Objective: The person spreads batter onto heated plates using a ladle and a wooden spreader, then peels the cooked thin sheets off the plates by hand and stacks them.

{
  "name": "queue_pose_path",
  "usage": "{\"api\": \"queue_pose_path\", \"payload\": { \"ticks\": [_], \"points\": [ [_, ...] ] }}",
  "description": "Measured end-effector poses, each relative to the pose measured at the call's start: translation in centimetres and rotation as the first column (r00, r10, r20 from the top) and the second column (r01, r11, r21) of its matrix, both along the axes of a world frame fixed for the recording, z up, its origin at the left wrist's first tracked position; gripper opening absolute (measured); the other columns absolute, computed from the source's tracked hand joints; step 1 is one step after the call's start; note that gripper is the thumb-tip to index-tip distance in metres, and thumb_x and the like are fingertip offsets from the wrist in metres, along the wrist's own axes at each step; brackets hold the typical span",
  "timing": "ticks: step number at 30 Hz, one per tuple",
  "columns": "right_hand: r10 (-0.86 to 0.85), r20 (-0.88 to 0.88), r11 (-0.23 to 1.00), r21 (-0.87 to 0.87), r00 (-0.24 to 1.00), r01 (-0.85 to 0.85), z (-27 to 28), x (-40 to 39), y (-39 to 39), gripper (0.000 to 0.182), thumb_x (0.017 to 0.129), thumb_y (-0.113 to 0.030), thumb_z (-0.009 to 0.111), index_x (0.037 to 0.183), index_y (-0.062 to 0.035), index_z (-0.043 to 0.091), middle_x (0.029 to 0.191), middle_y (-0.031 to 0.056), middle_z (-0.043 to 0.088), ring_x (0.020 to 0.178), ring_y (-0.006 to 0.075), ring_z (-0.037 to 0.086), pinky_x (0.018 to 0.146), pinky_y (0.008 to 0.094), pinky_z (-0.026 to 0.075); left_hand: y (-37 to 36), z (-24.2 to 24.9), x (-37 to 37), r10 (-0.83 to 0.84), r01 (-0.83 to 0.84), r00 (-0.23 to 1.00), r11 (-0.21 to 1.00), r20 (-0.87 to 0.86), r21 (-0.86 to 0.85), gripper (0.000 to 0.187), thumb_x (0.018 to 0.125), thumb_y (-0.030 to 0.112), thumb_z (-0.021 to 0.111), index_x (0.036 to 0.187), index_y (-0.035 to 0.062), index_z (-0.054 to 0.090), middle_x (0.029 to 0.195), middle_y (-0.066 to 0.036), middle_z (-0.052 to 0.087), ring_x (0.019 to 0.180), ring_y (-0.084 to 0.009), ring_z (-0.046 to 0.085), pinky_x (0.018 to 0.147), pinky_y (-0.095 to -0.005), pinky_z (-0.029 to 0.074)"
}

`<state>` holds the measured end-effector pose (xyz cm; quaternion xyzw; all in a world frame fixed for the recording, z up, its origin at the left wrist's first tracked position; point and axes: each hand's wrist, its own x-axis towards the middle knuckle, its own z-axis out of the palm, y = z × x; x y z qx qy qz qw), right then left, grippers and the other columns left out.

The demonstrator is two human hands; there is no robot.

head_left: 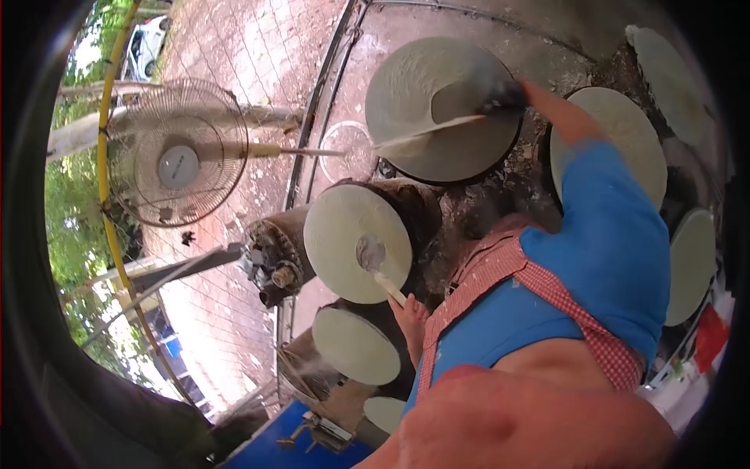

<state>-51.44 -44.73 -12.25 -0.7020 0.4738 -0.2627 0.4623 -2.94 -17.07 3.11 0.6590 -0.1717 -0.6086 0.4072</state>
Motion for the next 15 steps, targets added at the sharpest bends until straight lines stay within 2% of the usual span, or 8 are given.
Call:
{"api": "queue_pose_path", "payload": {
  "ticks": [2, 4, 8, 10, 13, 15],
  "points": [
    [0.082, -0.067, 0.986, -0.139, 0.994, -0.091, -0.2, -2.6, 2.9, 0.029, 0.072, -0.019, 0.055, 0.098, -0.0075, 0.058, 0.093, 0.0153, 0.059, 0.084, 0.027, 0.056, 0.071, 0.0368, 0.044, 0.9, -0.1, 0.3, 0.037, -0.037, 0.999, 0.999, 0.004, 0.009, 0.063, 0.082, 0.004, 0.045, 0.131, 0.0224, 0.009, 0.056, 0.0, 0.031, 0.038, -0.0063, 0.029, 0.032, -0.0191, 0.024],
    [0.089, -0.112, 0.982, -0.158, 0.99, -0.107, 0.7, -3.1, 2.1, 0.029, 0.072, -0.019, 0.054, 0.098, -0.0075, 0.058, 0.093, 0.0154, 0.059, 0.084, 0.0271, 0.056, 0.071, 0.0367, 0.044, 1.1, -0.2, 0.1, 0.046, -0.046, 0.999, 0.999, -0.015, 0.012, 0.063, 0.082, 0.004, 0.044, 0.131, 0.0227, 0.009, 0.056, 0.0, 0.031, 0.038, -0.0064, 0.028, 0.032, -0.0191, 0.024],
    [-0.077, -0.05, 0.981, 0.176, 0.996, 0.084, 1.9, 1.9, -4.4, 0.029, 0.073, -0.019, 0.053, 0.098, -0.0074, 0.058, 0.093, 0.0156, 0.058, 0.085, 0.0274, 0.056, 0.072, 0.0367, 0.044, 1.5, 0.7, -0.2, 0.065, -0.066, 0.997, 0.997, 0.038, 0.04, 0.063, 0.082, 0.004, 0.044, 0.131, 0.0229, 0.007, 0.055, 0.001, 0.029, 0.038, -0.006, 0.028, 0.032, -0.0193, 0.023],
    [-0.075, -0.042, 0.973, 0.216, 0.996, 0.082, 1.6, 3.5, -5.8, 0.029, 0.073, -0.019, 0.053, 0.098, -0.0073, 0.058, 0.093, 0.0157, 0.058, 0.085, 0.0275, 0.056, 0.072, 0.0367, 0.044, 1.9, 0.6, 0.5, 0.04, -0.04, 0.999, 0.999, 0.011, 0.019, 0.063, 0.082, 0.004, 0.044, 0.131, 0.0228, 0.008, 0.055, 0.001, 0.029, 0.038, -0.006, 0.028, 0.032, -0.0192, 0.023],
    [-0.051, -0.171, 0.993, 0.1, 0.984, 0.068, 2.3, -1.6, 1.0, 0.029, 0.073, -0.019, 0.052, 0.099, -0.0072, 0.058, 0.094, 0.0159, 0.058, 0.085, 0.0277, 0.056, 0.072, 0.0366, 0.044, 2.5, 1.1, 2.8, -0.009, 0.009, 1.0, 1.0, -0.008, 0.007, 0.063, 0.082, 0.004, 0.044, 0.131, 0.0227, 0.008, 0.054, 0.002, 0.028, 0.037, -0.006, 0.028, 0.032, -0.0192, 0.023],
    [-0.096, -0.309, 0.993, 0.034, 0.946, 0.112, 4.1, -6.5, 10.1, 0.029, 0.073, -0.019, 0.052, 0.099, -0.0072, 0.058, 0.094, 0.016, 0.058, 0.086, 0.0278, 0.056, 0.073, 0.0366, 0.044, 2.7, 0.5, 4.4, -0.043, 0.044, 0.998, 0.999, -0.041, 0.005, 0.063, 0.082, 0.004, 0.044, 0.13, 0.0224, 0.008, 0.054, 0.002, 0.028, 0.036, -0.0062, 0.028, 0.031, -0.019, 0.022]
  ]
}}
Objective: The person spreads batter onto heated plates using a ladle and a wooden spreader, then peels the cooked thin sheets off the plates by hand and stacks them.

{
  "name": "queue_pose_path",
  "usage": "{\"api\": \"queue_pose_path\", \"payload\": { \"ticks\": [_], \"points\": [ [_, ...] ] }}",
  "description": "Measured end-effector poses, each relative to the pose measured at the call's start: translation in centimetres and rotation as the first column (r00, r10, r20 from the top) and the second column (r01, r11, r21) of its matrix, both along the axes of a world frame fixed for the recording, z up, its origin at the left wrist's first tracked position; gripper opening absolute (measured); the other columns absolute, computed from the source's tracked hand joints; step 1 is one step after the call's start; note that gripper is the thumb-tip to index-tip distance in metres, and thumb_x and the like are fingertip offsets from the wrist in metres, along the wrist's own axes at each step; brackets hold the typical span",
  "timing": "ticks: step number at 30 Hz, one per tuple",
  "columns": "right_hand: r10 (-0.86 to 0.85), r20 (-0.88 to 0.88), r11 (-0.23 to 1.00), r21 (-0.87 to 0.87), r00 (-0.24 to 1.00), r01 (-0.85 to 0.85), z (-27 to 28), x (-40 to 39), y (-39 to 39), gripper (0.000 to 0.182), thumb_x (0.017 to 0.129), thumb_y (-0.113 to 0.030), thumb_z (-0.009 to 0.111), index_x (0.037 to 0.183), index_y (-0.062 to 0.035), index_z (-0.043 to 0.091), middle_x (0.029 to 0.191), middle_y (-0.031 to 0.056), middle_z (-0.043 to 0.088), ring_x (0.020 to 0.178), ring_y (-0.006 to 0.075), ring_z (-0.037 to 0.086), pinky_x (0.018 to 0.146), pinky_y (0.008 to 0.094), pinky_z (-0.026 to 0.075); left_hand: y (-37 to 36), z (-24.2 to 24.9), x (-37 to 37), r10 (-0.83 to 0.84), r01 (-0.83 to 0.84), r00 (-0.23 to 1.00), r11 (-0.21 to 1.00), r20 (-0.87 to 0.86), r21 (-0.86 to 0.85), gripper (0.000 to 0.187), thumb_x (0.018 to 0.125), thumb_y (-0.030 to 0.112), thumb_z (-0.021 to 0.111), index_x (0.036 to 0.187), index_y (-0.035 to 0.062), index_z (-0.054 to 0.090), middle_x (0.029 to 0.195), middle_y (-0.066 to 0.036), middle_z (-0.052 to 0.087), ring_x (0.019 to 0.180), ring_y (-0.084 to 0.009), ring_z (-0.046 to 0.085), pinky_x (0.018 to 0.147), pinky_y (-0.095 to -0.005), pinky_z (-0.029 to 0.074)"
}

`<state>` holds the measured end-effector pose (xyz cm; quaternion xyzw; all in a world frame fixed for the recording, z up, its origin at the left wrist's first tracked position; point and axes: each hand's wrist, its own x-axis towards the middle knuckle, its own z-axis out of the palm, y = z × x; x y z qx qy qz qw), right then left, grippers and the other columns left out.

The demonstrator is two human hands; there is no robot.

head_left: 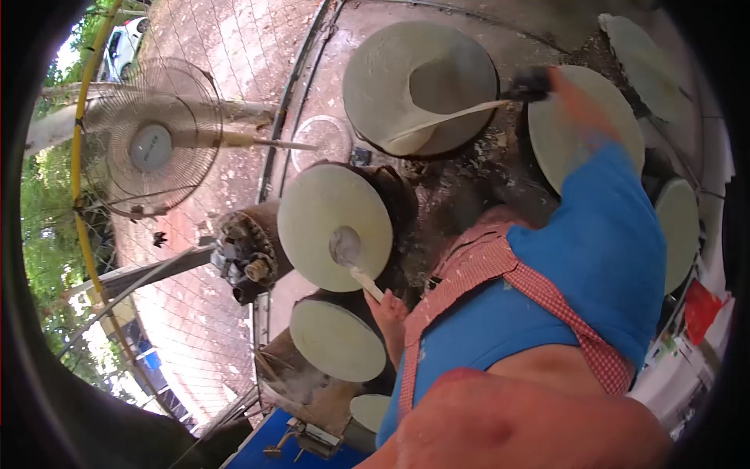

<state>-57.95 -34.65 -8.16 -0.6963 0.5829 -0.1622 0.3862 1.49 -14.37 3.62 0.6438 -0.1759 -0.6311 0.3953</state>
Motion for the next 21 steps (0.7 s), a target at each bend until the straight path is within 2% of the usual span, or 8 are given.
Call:
{"api": "queue_pose_path", "payload": {
  "ticks": [3, 6, 10, 13, 14, 16, 19, 21],
  "points": [
    [-0.197, -0.14, 0.977, 0.052, 0.97, 0.206, 4.2, -2.4, 15.3, 0.029, 0.074, -0.019, 0.051, 0.099, -0.0071, 0.058, 0.094, 0.0162, 0.058, 0.086, 0.028, 0.056, 0.073, 0.0366, 0.044, -0.6, -1.7, 3.6, -0.076, 0.077, 0.995, 0.997, -0.062, 0.018, 0.06, 0.081, 0.004, 0.045, 0.128, 0.0218, 0.014, 0.053, 0.001, 0.029, 0.035, -0.0065, 0.027, 0.029, -0.0188, 0.023],
    [-0.396, -0.122, 0.91, 0.08, 0.91, 0.406, 5.1, 5.5, 25.5, 0.029, 0.074, -0.019, 0.05, 0.099, -0.007, 0.058, 0.094, 0.0164, 0.058, 0.086, 0.0281, 0.056, 0.074, 0.0365, 0.044, -1.4, -5.0, 7.3, -0.177, 0.176, 0.979, 0.984, -0.106, -0.018, 0.057, 0.08, 0.003, 0.046, 0.126, 0.0221, 0.018, 0.053, 0.001, 0.03, 0.033, -0.0066, 0.027, 0.027, -0.0188, 0.023],
    [-0.462, 0.061, 0.877, -0.117, 0.885, 0.466, -0.2, 23.2, 24.1, 0.029, 0.074, -0.019, 0.049, 0.099, -0.0069, 0.058, 0.094, 0.0166, 0.058, 0.087, 0.0284, 0.056, 0.074, 0.0365, 0.044, -2.5, -3.9, 8.6, -0.221, 0.229, 0.938, 0.973, -0.266, -0.002, 0.059, 0.08, 0.001, 0.045, 0.125, 0.0276, 0.019, 0.053, 0.001, 0.031, 0.032, -0.0066, 0.026, 0.025, -0.0194, 0.023],
    [-0.533, 0.078, 0.676, -0.559, 0.843, 0.48, -4.5, 34.0, 17.3, 0.029, 0.074, -0.019, 0.049, 0.099, -0.0068, 0.057, 0.094, 0.0167, 0.058, 0.087, 0.0286, 0.056, 0.075, 0.0365, 0.044, -2.2, -2.2, 8.4, -0.258, 0.265, 0.934, 0.964, -0.245, -0.006, 0.058, 0.081, 0.003, 0.043, 0.126, 0.0288, 0.018, 0.053, 0.001, 0.029, 0.032, -0.006, 0.026, 0.025, -0.0186, 0.023],
    [-0.534, 0.084, 0.675, -0.557, 0.842, 0.484, -4.3, 34.3, 17.2, 0.029, 0.074, -0.019, 0.049, 0.099, -0.0068, 0.057, 0.094, 0.0167, 0.058, 0.087, 0.0286, 0.056, 0.075, 0.0365, 0.044, -1.7, -1.8, 8.4, -0.273, 0.268, 0.921, 0.962, -0.277, -0.055, 0.059, 0.081, 0.003, 0.043, 0.126, 0.0292, 0.017, 0.053, 0.001, 0.029, 0.032, -0.006, 0.026, 0.025, -0.0185, 0.022],
    [-0.428, -0.418, 0.897, -0.306, 0.801, 0.319, -1.4, 35.5, 16.5, 0.032, 0.076, -0.023, 0.048, 0.103, -0.0095, 0.056, 0.09, 0.0165, 0.059, 0.083, 0.0299, 0.056, 0.072, 0.0394, 0.044, -0.5, -0.8, 9.4, -0.303, 0.281, 0.912, 0.952, -0.276, -0.12, 0.059, 0.081, 0.003, 0.043, 0.127, 0.0299, 0.017, 0.054, 0.001, 0.03, 0.033, -0.006, 0.027, 0.025, -0.0185, 0.022],
    [-0.621, -0.259, 0.779, -0.309, 0.74, 0.546, -0.1, 31.4, 19.7, 0.029, 0.076, -0.022, 0.047, 0.102, -0.0119, 0.057, 0.087, 0.0157, 0.059, 0.077, 0.0311, 0.056, 0.068, 0.0423, 0.043, 1.2, -0.1, 10.0, -0.316, 0.272, 0.905, 0.945, -0.286, -0.184, 0.057, 0.082, 0.005, 0.042, 0.127, 0.0297, 0.019, 0.056, 0.0, 0.032, 0.033, -0.006, 0.027, 0.025, -0.0184, 0.023],
    [-0.672, -0.348, 0.722, -0.11, 0.654, 0.683, 2.3, 29.7, 22.1, 0.026, 0.077, -0.022, 0.047, 0.097, -0.0105, 0.057, 0.084, 0.0167, 0.059, 0.075, 0.0321, 0.056, 0.067, 0.0426, 0.042, 2.1, -0.8, 11.6, -0.242, 0.187, 0.808, 0.97, -0.537, -0.156, 0.054, 0.082, 0.007, 0.042, 0.126, 0.0316, 0.022, 0.056, -0.001, 0.032, 0.033, -0.0057, 0.027, 0.025, -0.0166, 0.024]
  ]
}}
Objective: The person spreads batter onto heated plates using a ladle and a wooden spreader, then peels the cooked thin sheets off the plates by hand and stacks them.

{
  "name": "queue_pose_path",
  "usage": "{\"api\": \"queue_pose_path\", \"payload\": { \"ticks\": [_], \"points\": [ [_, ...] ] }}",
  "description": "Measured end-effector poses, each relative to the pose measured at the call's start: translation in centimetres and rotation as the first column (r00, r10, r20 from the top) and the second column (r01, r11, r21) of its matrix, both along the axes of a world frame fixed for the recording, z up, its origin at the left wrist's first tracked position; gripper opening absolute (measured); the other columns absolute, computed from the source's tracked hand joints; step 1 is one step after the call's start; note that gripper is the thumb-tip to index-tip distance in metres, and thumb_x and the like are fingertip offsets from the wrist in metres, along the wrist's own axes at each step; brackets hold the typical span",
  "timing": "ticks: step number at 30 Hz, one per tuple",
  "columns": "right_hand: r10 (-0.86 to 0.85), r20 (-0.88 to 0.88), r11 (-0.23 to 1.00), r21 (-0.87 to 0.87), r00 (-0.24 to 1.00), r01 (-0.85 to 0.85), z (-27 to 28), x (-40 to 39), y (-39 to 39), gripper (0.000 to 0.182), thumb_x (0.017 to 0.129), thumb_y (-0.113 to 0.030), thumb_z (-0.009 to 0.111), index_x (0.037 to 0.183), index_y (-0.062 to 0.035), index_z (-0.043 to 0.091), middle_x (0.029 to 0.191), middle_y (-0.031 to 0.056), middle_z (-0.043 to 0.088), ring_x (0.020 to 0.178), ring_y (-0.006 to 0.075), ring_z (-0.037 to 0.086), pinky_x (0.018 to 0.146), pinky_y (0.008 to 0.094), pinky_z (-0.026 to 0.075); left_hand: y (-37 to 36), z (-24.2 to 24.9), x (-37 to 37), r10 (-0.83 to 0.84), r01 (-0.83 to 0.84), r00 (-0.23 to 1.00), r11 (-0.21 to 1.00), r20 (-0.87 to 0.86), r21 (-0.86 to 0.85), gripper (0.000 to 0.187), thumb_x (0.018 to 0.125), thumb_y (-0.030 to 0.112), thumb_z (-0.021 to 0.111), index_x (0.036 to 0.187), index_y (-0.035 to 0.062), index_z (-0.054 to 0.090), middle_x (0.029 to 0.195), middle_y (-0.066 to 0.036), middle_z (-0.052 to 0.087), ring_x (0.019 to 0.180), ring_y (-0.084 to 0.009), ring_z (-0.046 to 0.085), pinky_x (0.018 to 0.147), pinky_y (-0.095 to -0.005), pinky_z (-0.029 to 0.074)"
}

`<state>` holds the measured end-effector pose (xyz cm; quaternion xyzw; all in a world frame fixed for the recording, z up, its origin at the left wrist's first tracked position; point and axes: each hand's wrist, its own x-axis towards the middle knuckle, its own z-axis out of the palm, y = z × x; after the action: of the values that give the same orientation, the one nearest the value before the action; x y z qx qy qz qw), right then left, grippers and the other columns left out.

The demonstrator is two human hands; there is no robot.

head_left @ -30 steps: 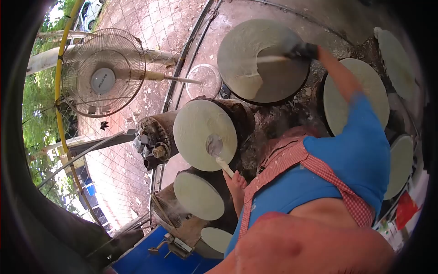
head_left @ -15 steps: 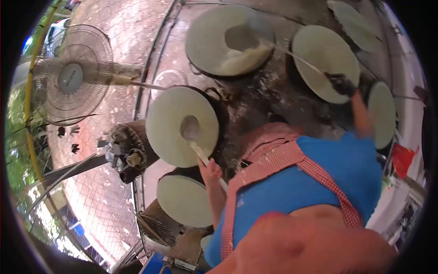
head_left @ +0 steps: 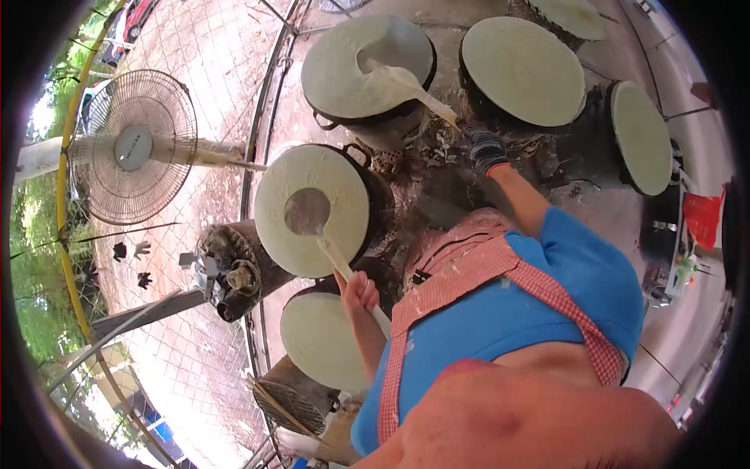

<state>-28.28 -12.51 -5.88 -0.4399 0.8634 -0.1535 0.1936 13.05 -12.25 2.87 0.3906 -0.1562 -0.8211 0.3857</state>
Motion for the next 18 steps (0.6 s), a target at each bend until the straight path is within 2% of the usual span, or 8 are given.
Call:
{"api": "queue_pose_path", "payload": {
  "ticks": [1, 3, 6, 7, 11, 13, 16, 18],
  "points": [
    [-0.006, -0.014, 1.0, -0.006, 1.0, 0.006, -1.2, 0.0, -1.0, 0.026, 0.077, -0.022, 0.047, 0.097, -0.0105, 0.057, 0.084, 0.0167, 0.059, 0.075, 0.0321, 0.056, 0.067, 0.0426, 0.042, 0.1, -1.5, 0.9, -0.006, 0.006, 1.0, 1.0, -0.014, -0.006, 0.054, 0.082, 0.007, 0.042, 0.126, 0.0316, 0.022, 0.056, -0.001, 0.032, 0.033, -0.0057, 0.027, 0.025, -0.0166, 0.024],
    [-0.038, -0.121, 0.842, -0.538, 0.992, -0.034, -4.6, 2.4, -4.1, 0.021, 0.074, -0.021, 0.046, 0.09, -0.0119, 0.056, 0.074, 0.0158, 0.058, 0.069, 0.0324, 0.056, 0.06, 0.0447, 0.043, 1.0, -4.6, 3.0, 0.02, 0.038, 0.862, 0.994, -0.507, 0.105, 0.037, 0.084, 0.012, 0.042, 0.119, 0.0175, 0.033, 0.057, -0.002, 0.035, 0.033, -0.0057, 0.029, 0.026, -0.0158, 0.026],
    [0.146, -0.161, 0.906, -0.375, 0.976, -0.198, 0.5, 5.0, -6.1, 0.022, 0.075, -0.024, 0.046, 0.089, -0.0118, 0.057, 0.079, 0.0142, 0.059, 0.072, 0.0319, 0.057, 0.063, 0.0435, 0.044, 0.8, -1.5, -0.4, -0.112, 0.166, 0.596, 0.986, -0.795, -0.014, 0.022, 0.085, 0.016, 0.042, 0.104, 0.0034, 0.039, 0.059, -0.004, 0.039, 0.035, -0.0058, 0.033, 0.027, -0.0155, 0.029],
    [0.222, -0.203, 0.895, -0.347, 0.954, -0.281, -0.5, 4.1, -5.3, 0.026, 0.075, -0.025, 0.046, 0.093, -0.011, 0.057, 0.083, 0.0138, 0.059, 0.077, 0.0313, 0.056, 0.067, 0.0425, 0.043, 1.4, -0.3, -1.1, 0.078, 0.037, 0.662, 0.99, -0.746, 0.137, 0.022, 0.086, 0.02, 0.041, 0.091, -0.0005, 0.038, 0.057, -0.004, 0.041, 0.035, -0.0064, 0.036, 0.029, -0.0151, 0.032],
    [0.225, -0.084, 0.933, -0.27, 0.971, -0.239, -3.7, -3.4, -5.5, 0.03, 0.078, -0.032, 0.044, 0.097, -0.0118, 0.058, 0.093, 0.0126, 0.058, 0.086, 0.0297, 0.055, 0.072, 0.0402, 0.043, 2.1, 2.3, -2.2, 0.131, -0.149, 0.823, 0.989, -0.553, 0.012, 0.019, 0.086, 0.022, 0.041, 0.085, 0.0028, 0.04, 0.047, 0.0, 0.036, 0.035, -0.0069, 0.035, 0.031, -0.0155, 0.033],
    [-0.011, 0.023, 0.968, -0.25, 1.0, 0.016, -1.7, -5.8, -7.1, 0.031, 0.078, -0.034, 0.044, 0.101, -0.0165, 0.057, 0.1, 0.0105, 0.056, 0.088, 0.0267, 0.055, 0.072, 0.0382, 0.043, 1.7, 2.2, -3.7, -0.165, 0.081, 0.662, 0.986, -0.731, -0.149, 0.018, 0.087, 0.021, 0.041, 0.077, 0.0053, 0.039, 0.048, 0.001, 0.033, 0.035, -0.0066, 0.034, 0.03, -0.016, 0.03],
    [0.156, -0.32, 0.882, -0.38, 0.935, -0.277, -3.2, -2.6, -7.9, 0.032, 0.081, -0.039, 0.041, 0.098, -0.0182, 0.058, 0.098, 0.0095, 0.058, 0.085, 0.0279, 0.056, 0.072, 0.0377, 0.044, 0.7, -1.5, -3.8, 0.036, 0.059, 0.582, 0.995, -0.812, 0.086, 0.023, 0.088, 0.017, 0.039, 0.109, 0.0075, 0.042, 0.059, -0.001, 0.034, 0.041, -0.0079, 0.036, 0.033, -0.0178, 0.035],
    [0.37, -0.074, 0.861, -0.346, 0.926, -0.372, -4.2, -0.8, -6.0, 0.036, 0.081, -0.042, 0.037, 0.096, -0.0172, 0.059, 0.093, 0.0106, 0.059, 0.081, 0.0308, 0.056, 0.071, 0.0383, 0.043, 0.0, 0.0, -5.7, 0.107, 0.059, 0.646, 0.98, -0.756, 0.189, 0.011, 0.088, 0.02, 0.039, 0.087, 0.0083, 0.039, 0.053, 0.001, 0.034, 0.036, -0.0075, 0.032, 0.031, -0.0174, 0.032]
  ]
}}
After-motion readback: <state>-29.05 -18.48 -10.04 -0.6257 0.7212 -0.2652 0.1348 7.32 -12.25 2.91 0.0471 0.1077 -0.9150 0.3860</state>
